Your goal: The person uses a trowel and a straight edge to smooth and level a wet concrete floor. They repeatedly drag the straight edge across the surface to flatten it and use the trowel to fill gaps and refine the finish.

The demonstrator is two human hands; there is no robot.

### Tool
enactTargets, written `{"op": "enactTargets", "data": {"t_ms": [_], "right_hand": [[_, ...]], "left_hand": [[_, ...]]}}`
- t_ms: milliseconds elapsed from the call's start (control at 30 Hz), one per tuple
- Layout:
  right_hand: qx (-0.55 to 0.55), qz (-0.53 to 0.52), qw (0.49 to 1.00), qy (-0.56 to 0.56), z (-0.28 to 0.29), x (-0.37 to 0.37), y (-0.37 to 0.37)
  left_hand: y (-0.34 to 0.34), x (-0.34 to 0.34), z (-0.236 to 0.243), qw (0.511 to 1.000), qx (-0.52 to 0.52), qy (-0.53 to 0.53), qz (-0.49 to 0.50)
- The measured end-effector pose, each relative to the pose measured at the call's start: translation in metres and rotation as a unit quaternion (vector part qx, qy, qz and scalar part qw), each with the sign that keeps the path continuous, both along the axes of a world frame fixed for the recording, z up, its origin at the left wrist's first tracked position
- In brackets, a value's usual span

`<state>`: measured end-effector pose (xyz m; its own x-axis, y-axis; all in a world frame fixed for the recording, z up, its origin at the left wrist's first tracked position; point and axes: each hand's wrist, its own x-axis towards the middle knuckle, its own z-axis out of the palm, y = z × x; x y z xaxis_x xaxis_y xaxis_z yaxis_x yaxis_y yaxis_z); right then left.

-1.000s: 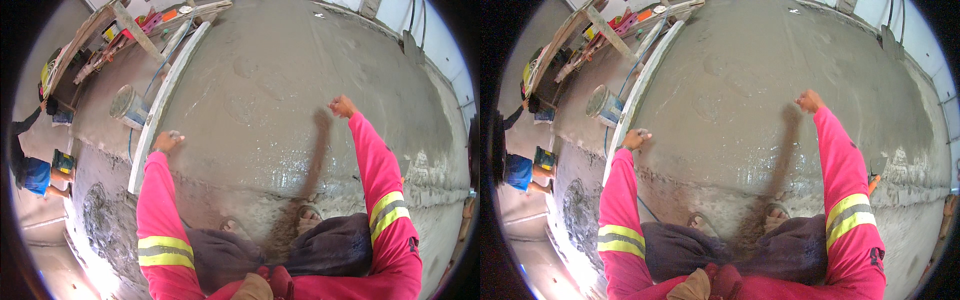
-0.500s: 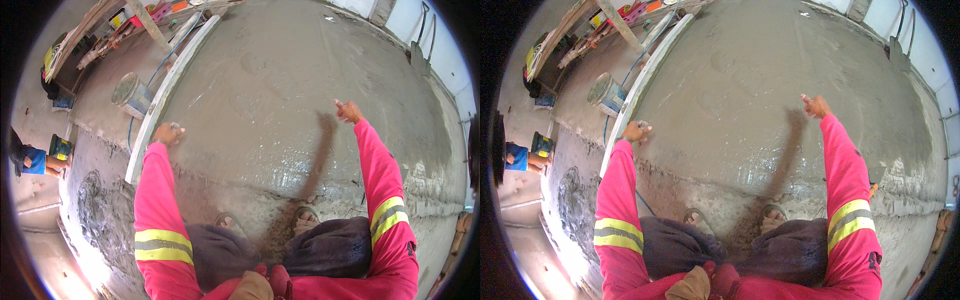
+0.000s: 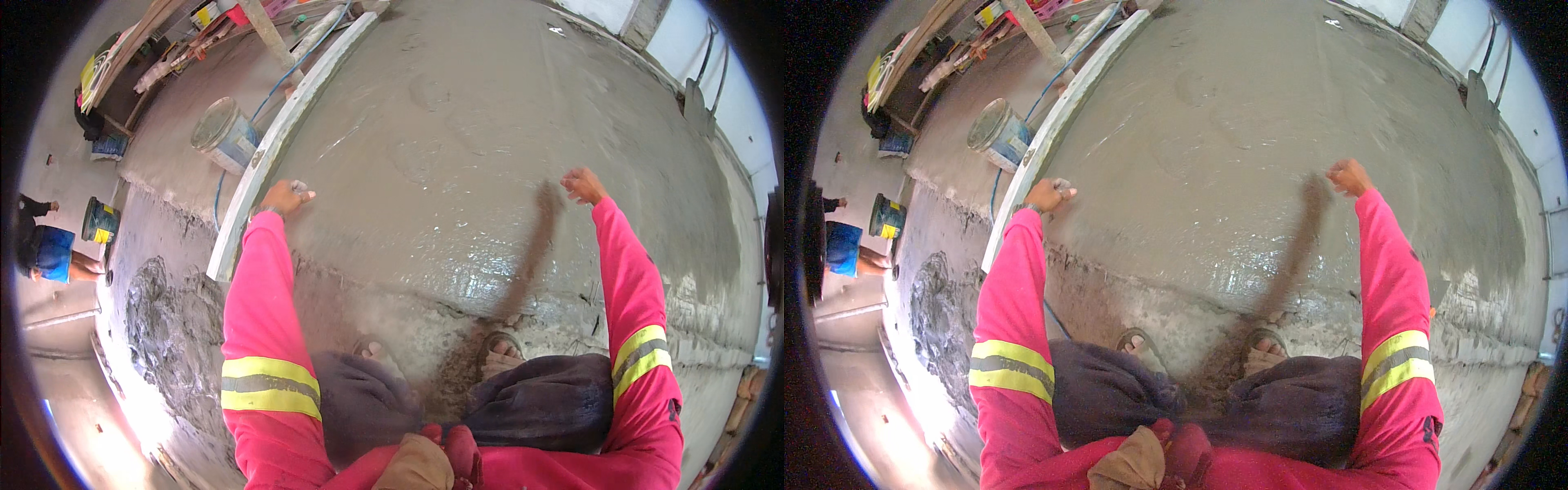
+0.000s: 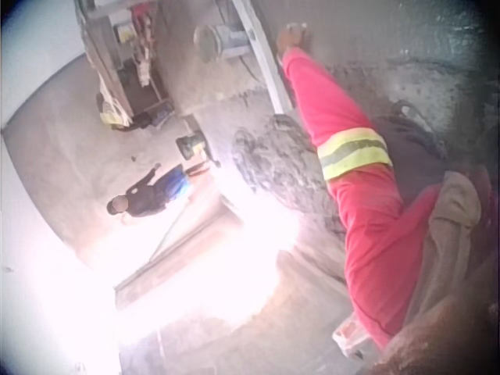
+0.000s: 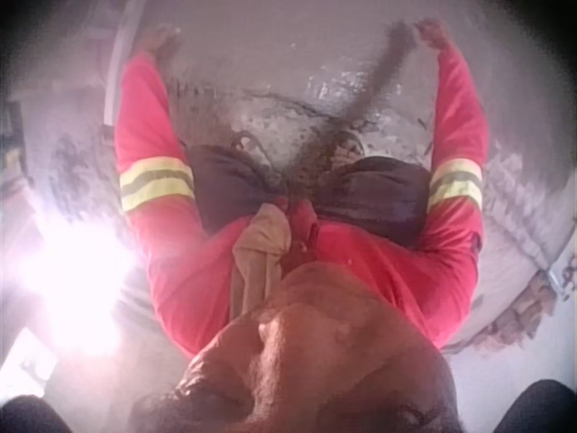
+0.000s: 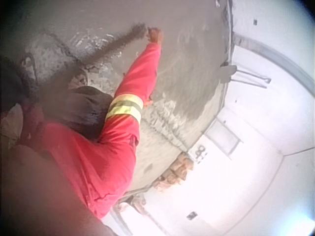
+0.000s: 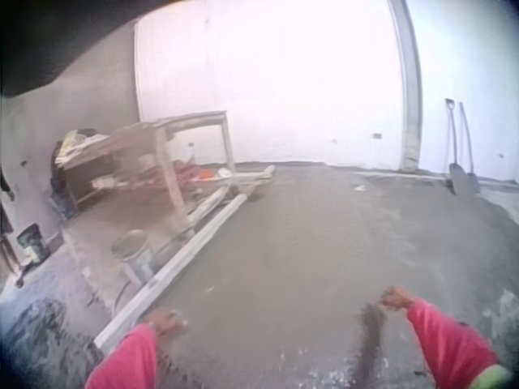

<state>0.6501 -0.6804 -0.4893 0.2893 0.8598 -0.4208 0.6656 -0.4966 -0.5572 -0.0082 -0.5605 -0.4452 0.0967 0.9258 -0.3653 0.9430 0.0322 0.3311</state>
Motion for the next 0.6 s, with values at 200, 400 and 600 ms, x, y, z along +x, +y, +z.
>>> {"op": "enactTargets", "data": {"t_ms": [200,400,600], "right_hand": [[0.002,-0.024,1.000,-0.007,0.011,0.001,-0.008],[0.004,-0.031,1.000,0.003,0.008,0.001,-0.010],[0.007,-0.035,0.999,-0.001,0.005,0.006,-0.011]], "left_hand": [[0.000,0.005,0.000,1.000,-0.003,0.000,0.004],[0.003,-0.005,-0.012,0.999,0.019,-0.025,-0.006],[0.000,0.003,-0.005,0.999,-0.007,-0.032,0.009]]}}
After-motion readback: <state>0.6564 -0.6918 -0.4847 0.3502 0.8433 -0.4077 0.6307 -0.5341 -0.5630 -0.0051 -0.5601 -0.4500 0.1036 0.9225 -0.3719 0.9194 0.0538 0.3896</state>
